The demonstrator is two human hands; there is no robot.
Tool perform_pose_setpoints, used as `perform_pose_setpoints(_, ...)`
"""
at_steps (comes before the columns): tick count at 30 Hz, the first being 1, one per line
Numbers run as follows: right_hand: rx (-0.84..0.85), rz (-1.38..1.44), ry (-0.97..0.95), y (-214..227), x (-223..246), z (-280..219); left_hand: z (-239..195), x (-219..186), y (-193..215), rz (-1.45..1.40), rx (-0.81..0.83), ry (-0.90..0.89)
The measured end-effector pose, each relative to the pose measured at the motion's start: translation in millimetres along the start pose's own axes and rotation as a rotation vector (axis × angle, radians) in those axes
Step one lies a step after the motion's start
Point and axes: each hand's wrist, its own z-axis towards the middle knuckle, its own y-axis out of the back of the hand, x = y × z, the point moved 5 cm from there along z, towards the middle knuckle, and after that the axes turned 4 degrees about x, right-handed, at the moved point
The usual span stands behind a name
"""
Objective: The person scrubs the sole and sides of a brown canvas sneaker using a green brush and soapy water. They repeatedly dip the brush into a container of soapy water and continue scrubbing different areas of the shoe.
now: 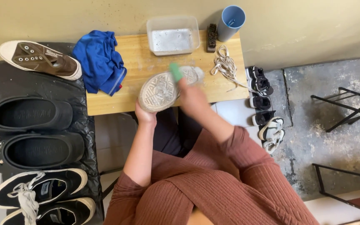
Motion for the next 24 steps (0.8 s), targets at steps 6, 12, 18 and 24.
perform_pose_setpoints(6,0.097,0.091,-0.126,-26,-64,35,-3,0,7,-0.024,-0.005,-0.001)
perform_pose_setpoints(12,0.019,0.056,0.076,9,17,-10,1,0,-6,-0.050,0.038,-0.015)
perform_pose_setpoints(18,0.070,0.042,-0.100,1,-50,46,1,6,2,0.036,0.067,-0.015)
perform_pose_setpoints(24,0.044,0.100,0.089,18,17,2,43,21,9,0.160,0.131,-0.024)
